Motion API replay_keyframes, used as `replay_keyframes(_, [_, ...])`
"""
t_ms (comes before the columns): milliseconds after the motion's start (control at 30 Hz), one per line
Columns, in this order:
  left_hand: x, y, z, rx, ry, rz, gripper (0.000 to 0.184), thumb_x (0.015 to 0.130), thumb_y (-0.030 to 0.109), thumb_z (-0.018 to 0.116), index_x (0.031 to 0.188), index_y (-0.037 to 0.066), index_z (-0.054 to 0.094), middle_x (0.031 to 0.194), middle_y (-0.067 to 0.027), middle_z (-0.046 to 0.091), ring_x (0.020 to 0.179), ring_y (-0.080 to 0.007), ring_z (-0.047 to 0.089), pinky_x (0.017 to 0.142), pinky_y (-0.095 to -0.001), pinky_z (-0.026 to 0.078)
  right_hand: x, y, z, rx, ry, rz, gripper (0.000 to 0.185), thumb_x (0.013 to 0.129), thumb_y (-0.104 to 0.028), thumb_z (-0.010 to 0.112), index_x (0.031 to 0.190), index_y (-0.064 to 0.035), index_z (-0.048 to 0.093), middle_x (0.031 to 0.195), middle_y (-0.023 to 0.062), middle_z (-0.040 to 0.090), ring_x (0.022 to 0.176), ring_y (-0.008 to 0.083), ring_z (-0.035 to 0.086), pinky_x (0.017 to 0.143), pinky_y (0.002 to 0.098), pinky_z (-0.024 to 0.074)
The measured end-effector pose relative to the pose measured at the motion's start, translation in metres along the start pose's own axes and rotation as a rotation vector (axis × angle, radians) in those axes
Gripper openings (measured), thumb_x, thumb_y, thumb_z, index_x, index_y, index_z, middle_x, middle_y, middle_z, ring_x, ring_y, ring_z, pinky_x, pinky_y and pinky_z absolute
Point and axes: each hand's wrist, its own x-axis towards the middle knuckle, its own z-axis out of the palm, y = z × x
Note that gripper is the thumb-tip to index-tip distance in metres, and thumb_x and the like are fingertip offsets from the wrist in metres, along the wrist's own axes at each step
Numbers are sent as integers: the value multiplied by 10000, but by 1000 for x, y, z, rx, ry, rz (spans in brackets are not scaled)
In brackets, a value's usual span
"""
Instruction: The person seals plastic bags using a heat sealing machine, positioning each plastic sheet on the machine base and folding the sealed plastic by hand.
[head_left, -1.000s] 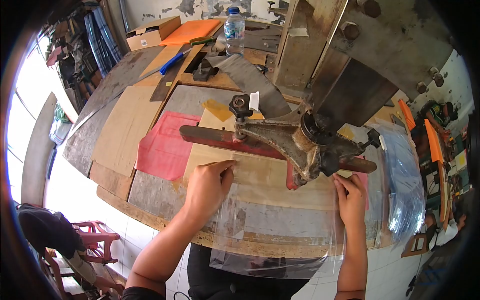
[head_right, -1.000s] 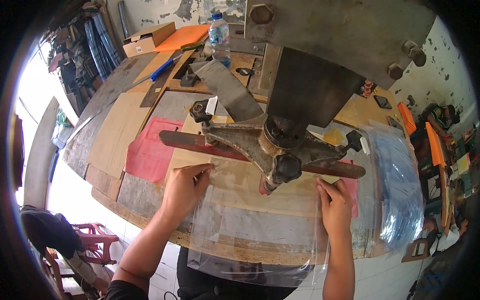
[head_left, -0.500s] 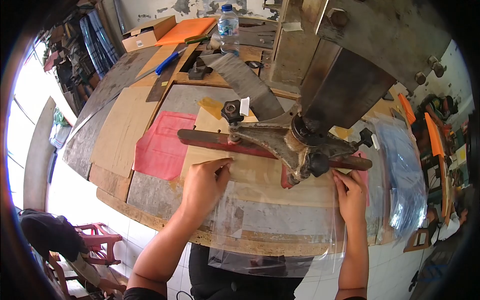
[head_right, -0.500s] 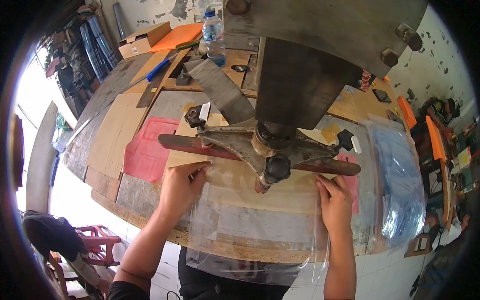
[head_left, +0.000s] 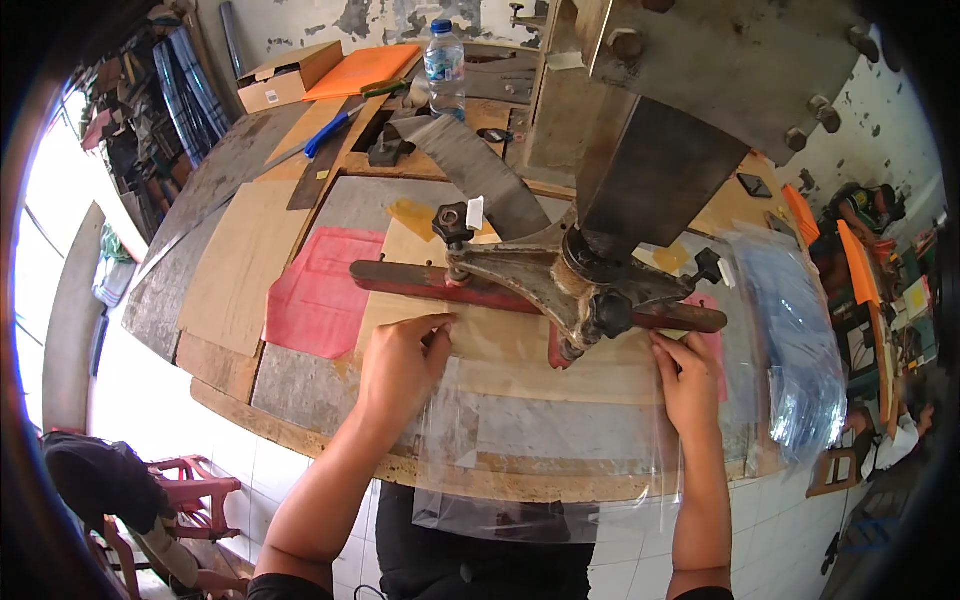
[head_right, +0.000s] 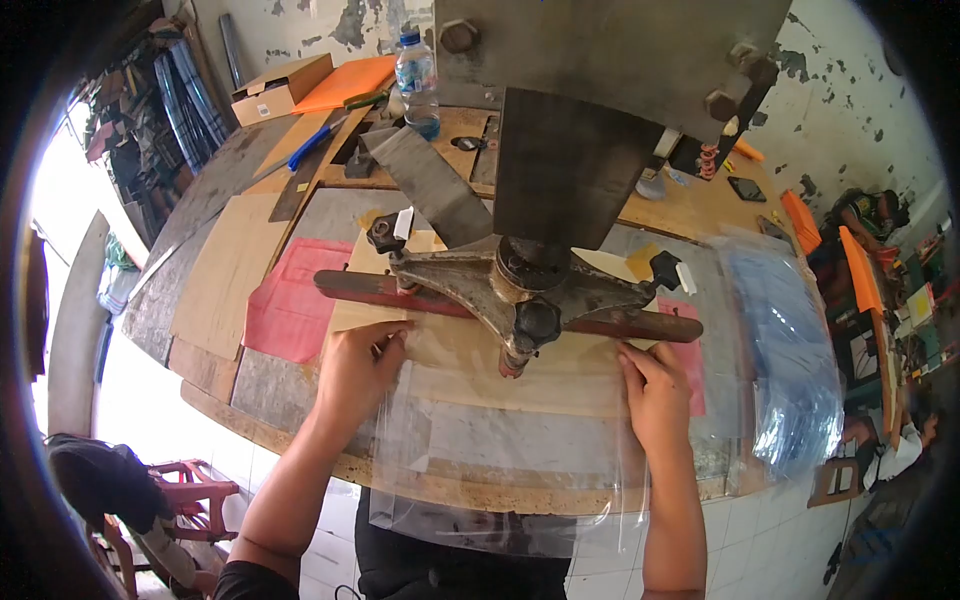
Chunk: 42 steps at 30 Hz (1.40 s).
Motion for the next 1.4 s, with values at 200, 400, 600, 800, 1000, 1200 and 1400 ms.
replay_keyframes(200, [-3,-4,1,46,34,6,192,945,123,695,1078,34,800,834,-193,752,760,-360,744,732,-427,586,-4,2,-1,-22,11,-43,230,986,-134,725,1200,-100,803,947,131,656,853,311,677,772,408,540])
replay_keyframes(400, [-10,-13,0,13,89,48,163,928,101,733,1054,18,795,863,-176,747,674,-311,708,660,-394,559,-15,3,-14,79,-7,-58,234,969,-68,714,1187,-61,799,942,111,665,814,248,668,713,352,528])
replay_keyframes(600, [-50,-10,-42,-44,153,102,111,912,9,732,1002,0,797,882,-103,730,662,-180,696,614,-313,528,-45,8,-27,255,77,30,177,978,-54,704,1127,-1,785,1022,113,699,892,230,679,802,321,535])
replay_keyframes(800, [-131,22,-54,-403,21,8,154,901,-63,681,994,-42,801,879,-106,738,686,-149,703,625,-274,551,-109,-16,-52,212,287,-60,117,937,-32,733,1044,-5,773,1071,121,727,999,269,701,893,367,544])
replay_keyframes(1000, [-155,58,-44,-657,-223,-20,127,958,-25,681,993,-52,801,939,-133,766,694,-137,706,627,-251,555,-145,-81,-66,296,376,-232,176,831,15,786,1004,-15,768,993,137,740,897,279,713,792,358,564])
replay_keyframes(1200, [-165,75,-37,-1024,-528,-127,356,1088,72,550,1412,13,683,1104,-106,720,702,-98,623,627,-234,489,-158,-140,-44,455,263,-437,323,750,23,888,1019,-85,746,1030,74,772,889,255,730,756,344,575])
replay_keyframes(1400, [-176,76,-36,-1126,-606,-120,433,1054,26,467,1449,-23,639,908,-95,648,611,-109,525,606,-227,444,-159,-157,-29,447,330,-574,407,759,49,886,1069,-102,669,1060,53,778,883,239,741,757,330,581])
